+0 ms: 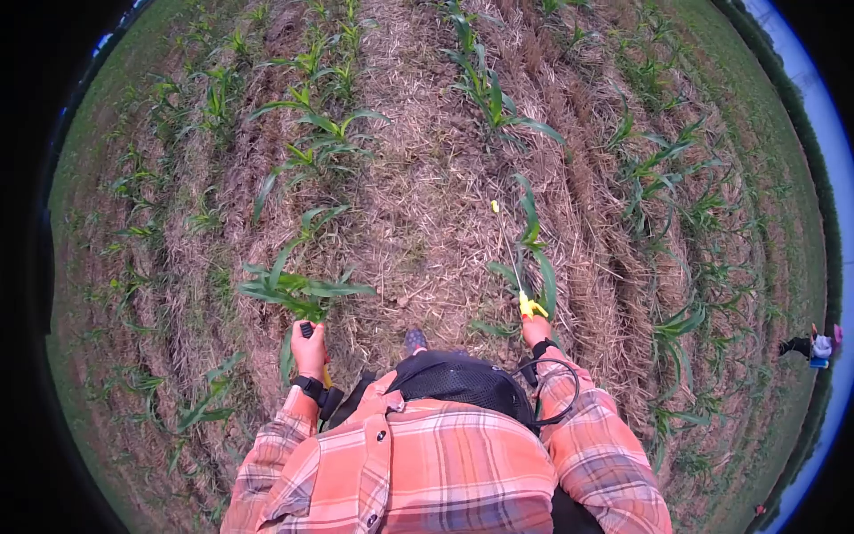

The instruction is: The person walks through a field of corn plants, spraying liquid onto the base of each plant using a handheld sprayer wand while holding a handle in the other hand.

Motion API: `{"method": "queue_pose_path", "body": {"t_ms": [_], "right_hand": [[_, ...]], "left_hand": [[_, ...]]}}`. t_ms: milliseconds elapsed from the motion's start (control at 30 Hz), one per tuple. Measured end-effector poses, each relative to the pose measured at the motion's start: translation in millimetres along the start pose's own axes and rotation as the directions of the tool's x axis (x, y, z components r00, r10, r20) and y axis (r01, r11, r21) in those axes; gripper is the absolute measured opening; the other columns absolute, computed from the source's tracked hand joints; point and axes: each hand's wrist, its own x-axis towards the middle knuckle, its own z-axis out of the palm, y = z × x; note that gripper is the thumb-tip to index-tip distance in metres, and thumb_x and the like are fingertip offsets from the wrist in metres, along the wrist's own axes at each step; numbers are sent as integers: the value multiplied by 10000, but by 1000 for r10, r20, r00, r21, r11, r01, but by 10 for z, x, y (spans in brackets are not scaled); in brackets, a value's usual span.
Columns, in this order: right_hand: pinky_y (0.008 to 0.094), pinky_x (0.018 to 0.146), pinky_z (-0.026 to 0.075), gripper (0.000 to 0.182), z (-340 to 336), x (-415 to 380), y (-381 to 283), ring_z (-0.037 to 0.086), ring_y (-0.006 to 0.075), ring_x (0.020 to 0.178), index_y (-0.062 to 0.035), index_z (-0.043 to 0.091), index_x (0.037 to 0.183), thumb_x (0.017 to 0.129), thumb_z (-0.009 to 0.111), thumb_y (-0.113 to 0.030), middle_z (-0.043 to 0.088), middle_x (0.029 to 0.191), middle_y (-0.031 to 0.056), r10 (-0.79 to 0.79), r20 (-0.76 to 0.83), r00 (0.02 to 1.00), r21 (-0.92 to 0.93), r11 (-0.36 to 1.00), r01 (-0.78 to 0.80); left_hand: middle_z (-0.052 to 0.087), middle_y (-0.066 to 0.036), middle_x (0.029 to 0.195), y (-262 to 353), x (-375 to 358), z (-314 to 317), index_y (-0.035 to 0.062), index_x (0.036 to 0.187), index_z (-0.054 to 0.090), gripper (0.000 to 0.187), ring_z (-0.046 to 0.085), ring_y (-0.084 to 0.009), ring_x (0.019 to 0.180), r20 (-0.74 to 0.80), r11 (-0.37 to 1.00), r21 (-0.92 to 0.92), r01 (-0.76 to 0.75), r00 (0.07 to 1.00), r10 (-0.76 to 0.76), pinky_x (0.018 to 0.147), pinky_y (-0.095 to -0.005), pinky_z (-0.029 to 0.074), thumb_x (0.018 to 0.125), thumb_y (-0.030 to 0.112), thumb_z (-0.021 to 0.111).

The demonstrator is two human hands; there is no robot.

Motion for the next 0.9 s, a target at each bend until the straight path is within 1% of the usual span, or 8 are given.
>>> {"method": "queue_pose_path", "body": {"t_ms": [67,267,333,400,567,667,733,900], "right_hand": [[274,311,337,296,167,69,-64,428,141,340,-33,486,655,787,440,-293,479,499,45,-139,50,989,-90,986,143],[252,406,358,275,312,-428,-952,457,108,435,-45,530,714,776,458,-303,517,553,26,-220,389,894,-158,941,300],[251,423,365,288,383,-494,-1153,470,113,455,-45,529,721,783,450,-315,521,561,28,-261,475,840,-129,924,360],[249,450,376,297,490,-453,-1272,480,114,474,-44,528,724,787,448,-323,524,567,32,-327,560,761,-132,872,472],[295,523,393,323,589,-205,-1645,519,169,566,-36,543,756,778,455,-346,547,621,72,-294,677,675,-121,860,496],[331,571,402,344,606,50,-1793,548,226,647,-28,557,789,765,453,-355,567,690,121,-363,642,675,-127,819,560],[274,472,395,285,582,249,-1842,509,131,509,-36,542,739,773,462,-307,541,584,44,-333,547,768,-106,883,457],[265,373,351,290,320,810,-1828,466,122,409,-41,536,698,772,439,-305,511,527,33,-214,366,906,-79,963,259]], "left_hand": [[468,-5,579,-163,147,109,42,714,425,158,440,-89,476,-5,997,77,3,1000,-2,425,-249,375,685,57,579],[458,-12,545,-617,518,257,49,711,420,155,425,-106,400,-43,919,283,-275,953,299,361,-250,349,691,61,573],[426,-7,507,8,336,127,69,709,409,154,379,-101,329,90,995,-77,65,994,-58,309,-239,314,698,59,562],[372,7,470,549,197,-217,86,701,391,150,338,-86,301,244,938,-268,218,958,-153,294,-225,301,711,64,539],[282,16,430,1465,-348,-962,102,744,313,166,289,-84,303,194,853,-515,87,981,18,288,-213,262,736,106,480],[282,23,435,1590,-215,-650,105,733,315,147,274,-64,303,39,943,-333,-28,998,43,286,-197,243,784,113,453],[319,26,471,1472,143,-245,99,751,347,132,281,-55,306,17,972,-227,-60,998,66,282,-197,251,788,117,473],[406,11,537,1193,910,589,69,716,417,117,367,-64,387,13,989,49,-140,990,139,338,-212,314,740,70,531]]}}
